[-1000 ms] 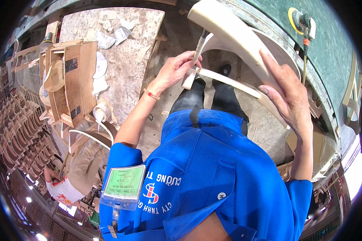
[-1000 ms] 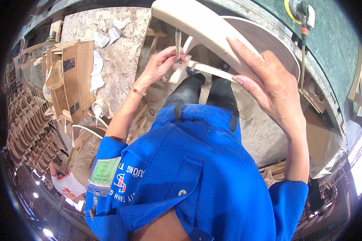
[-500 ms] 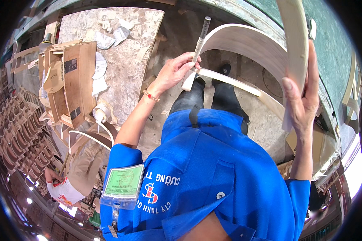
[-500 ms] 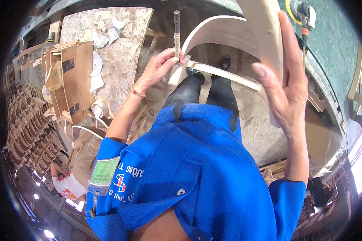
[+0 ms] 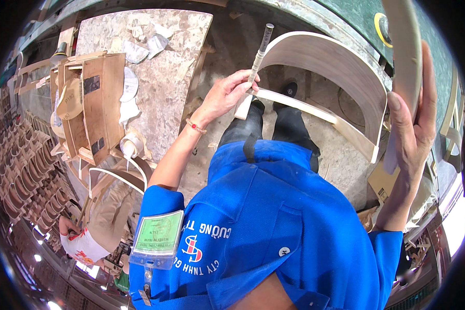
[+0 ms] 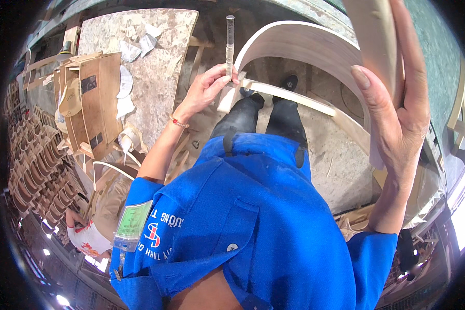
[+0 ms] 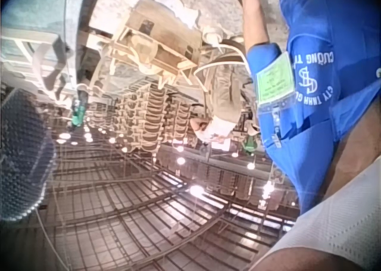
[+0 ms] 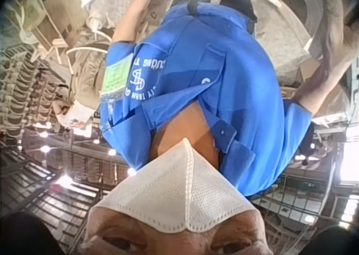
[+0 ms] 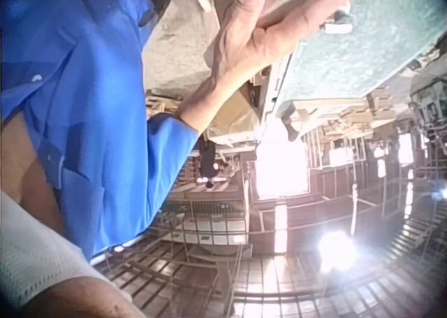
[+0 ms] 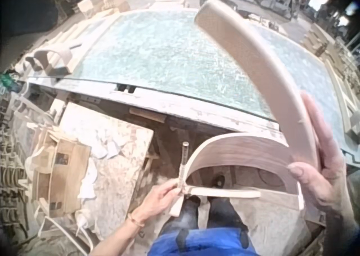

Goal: The person uses a handheld orbital sander to smooth the surfaces and edges of curved wooden chair parts. They repeatedly pick up parts, sand them, and place them on a workbench in a furniture workshop.

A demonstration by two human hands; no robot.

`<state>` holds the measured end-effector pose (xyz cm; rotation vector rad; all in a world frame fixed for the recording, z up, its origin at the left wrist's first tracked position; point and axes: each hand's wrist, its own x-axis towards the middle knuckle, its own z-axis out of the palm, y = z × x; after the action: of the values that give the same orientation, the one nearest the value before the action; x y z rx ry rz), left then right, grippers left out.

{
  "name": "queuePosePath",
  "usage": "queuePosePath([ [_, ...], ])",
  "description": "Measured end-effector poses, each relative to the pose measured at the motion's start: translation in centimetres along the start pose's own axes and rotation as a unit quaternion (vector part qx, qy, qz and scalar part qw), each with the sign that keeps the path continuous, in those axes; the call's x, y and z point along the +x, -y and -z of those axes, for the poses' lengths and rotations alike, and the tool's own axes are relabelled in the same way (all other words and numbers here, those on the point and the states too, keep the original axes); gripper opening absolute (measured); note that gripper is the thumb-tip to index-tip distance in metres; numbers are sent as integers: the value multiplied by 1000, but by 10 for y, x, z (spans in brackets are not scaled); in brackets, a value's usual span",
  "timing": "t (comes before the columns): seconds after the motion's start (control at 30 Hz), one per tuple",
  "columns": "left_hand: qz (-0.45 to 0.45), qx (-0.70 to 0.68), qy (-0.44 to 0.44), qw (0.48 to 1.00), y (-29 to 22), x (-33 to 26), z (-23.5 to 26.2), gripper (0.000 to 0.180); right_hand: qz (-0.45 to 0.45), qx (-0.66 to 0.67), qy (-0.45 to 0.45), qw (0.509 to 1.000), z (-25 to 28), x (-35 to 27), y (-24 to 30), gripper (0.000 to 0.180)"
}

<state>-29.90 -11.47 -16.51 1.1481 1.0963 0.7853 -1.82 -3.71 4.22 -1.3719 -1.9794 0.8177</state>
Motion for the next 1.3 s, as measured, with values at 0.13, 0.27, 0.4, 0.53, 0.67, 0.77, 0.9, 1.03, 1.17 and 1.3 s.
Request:
queuePosePath([
  [0.13,13,19,10,1000,-4,0,0,21,31,-204,181,962,-6,-21,-19,65],
  [0.27,45,25,21,998,-6,-1,2,20,-50,-157,221,961,-8,-11,0,64],
  [0.4,6,23,-3,1000,-3,-3,0,21,-24,-18,108,994,-10,0,5,63],
  [0.53,2,53,6,999,0,-3,1,21,-76,-7,170,983,-15,-5,2,64],
  [0.67,54,-51,53,996,-3,1,10,24,-64,-120,268,954,-14,-10,-7,60],
  [0.77,180,-182,128,958,-12,-17,37,32,-100,11,156,983,-11,-16,-9,61],
  [0.9,239,-3,70,969,-9,-69,127,32,-148,57,79,984,-5,-32,-20,66],
  [1.03,297,17,-107,949,31,-124,184,29,-163,81,94,979,-24,-47,-29,69],
  [1.17,302,237,-181,905,43,-134,188,32,-189,98,154,965,-59,-56,-37,73],
  [1.3,224,460,-317,798,26,-110,153,39,-209,203,201,935,-127,-57,-55,78],
])
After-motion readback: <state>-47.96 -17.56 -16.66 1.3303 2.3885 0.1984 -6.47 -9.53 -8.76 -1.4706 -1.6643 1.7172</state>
